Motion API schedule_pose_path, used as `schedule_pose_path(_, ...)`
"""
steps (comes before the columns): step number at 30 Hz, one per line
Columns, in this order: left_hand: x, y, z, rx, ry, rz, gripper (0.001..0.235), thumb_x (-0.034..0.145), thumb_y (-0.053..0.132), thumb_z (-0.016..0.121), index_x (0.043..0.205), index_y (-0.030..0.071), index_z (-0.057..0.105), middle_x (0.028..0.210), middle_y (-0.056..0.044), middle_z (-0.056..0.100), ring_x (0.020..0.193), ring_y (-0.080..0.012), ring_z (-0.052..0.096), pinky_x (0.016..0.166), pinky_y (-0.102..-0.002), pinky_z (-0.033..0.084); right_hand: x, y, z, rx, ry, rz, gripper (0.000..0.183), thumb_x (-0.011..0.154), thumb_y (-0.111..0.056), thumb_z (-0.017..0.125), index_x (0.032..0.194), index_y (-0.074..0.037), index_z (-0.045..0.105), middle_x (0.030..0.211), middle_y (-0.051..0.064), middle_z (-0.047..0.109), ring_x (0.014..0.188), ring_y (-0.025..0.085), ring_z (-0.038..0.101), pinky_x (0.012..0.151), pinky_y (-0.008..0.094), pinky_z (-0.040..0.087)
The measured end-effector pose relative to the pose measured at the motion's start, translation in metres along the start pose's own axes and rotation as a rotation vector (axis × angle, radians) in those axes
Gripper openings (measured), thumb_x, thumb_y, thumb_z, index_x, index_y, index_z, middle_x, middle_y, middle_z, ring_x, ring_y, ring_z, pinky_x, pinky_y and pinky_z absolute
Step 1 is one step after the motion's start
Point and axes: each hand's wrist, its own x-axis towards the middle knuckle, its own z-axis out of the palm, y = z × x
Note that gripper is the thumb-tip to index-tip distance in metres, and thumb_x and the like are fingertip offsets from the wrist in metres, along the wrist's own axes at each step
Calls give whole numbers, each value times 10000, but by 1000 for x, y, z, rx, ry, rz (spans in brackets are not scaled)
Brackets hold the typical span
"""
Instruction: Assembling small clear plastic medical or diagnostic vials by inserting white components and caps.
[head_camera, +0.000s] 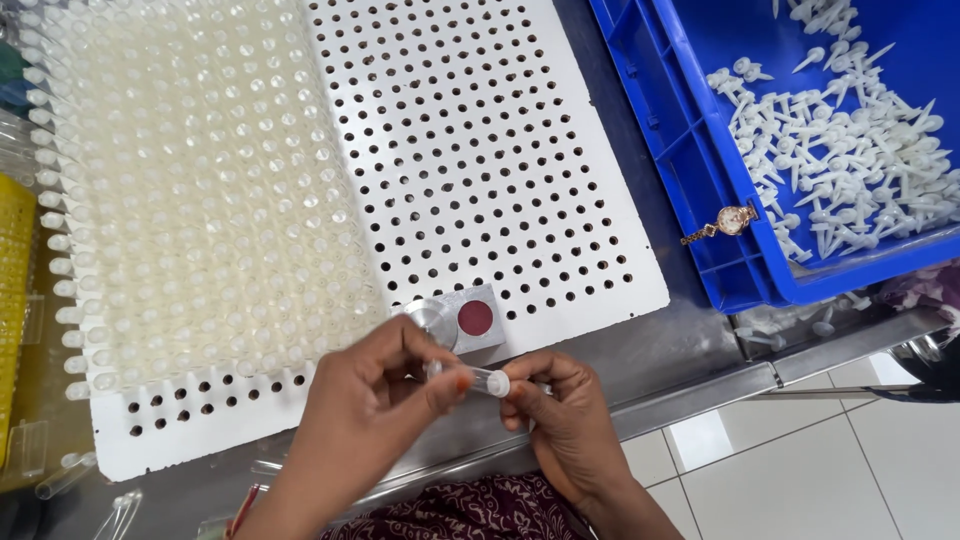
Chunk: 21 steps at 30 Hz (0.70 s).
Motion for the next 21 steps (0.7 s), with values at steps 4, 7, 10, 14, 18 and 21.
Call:
schedule_pose_path(4,-21,-7,1,287,86,36,206,860,211,791,1002,67,755,907,-65,836,776,-101,785,661,-293,619,0,-6,1,-21,-22,92,145,866,-59,799,961,31,736,815,111,718,672,135,656,596,257,558)
schedule_pose_path(7,-32,-11,-3,430,95,334,192,900,203,793,1031,71,743,968,-69,810,907,-105,791,789,-291,624,-1,-10,3,-121,-102,55,129,868,-28,792,962,41,737,846,120,731,683,138,668,600,259,562)
schedule_pose_path(10,-33,-12,-9,158,83,168,167,885,158,788,981,38,722,938,-122,816,899,-167,777,808,-341,636,-1,-10,3,-280,-197,-61,113,877,4,792,968,52,745,883,131,746,702,136,676,612,258,568)
schedule_pose_path(14,-41,-13,-3,34,146,22,183,806,133,795,950,51,718,918,-117,814,917,-171,802,829,-341,684,4,-7,13,-360,-157,-31,116,877,5,780,979,55,755,879,126,751,688,121,668,596,246,561)
schedule_pose_path(18,-44,-10,-8,573,265,361,170,856,186,806,936,61,721,940,-70,810,920,-123,795,749,-285,638,4,0,15,-251,-95,151,125,877,-19,766,982,47,747,846,106,734,672,117,664,585,242,557)
schedule_pose_path(21,-45,-10,-19,291,170,-65,165,845,182,794,976,95,746,918,-49,832,892,-124,837,828,-296,617,1,6,18,-176,-108,235,122,875,-39,768,968,33,734,829,104,730,662,118,662,576,237,556)
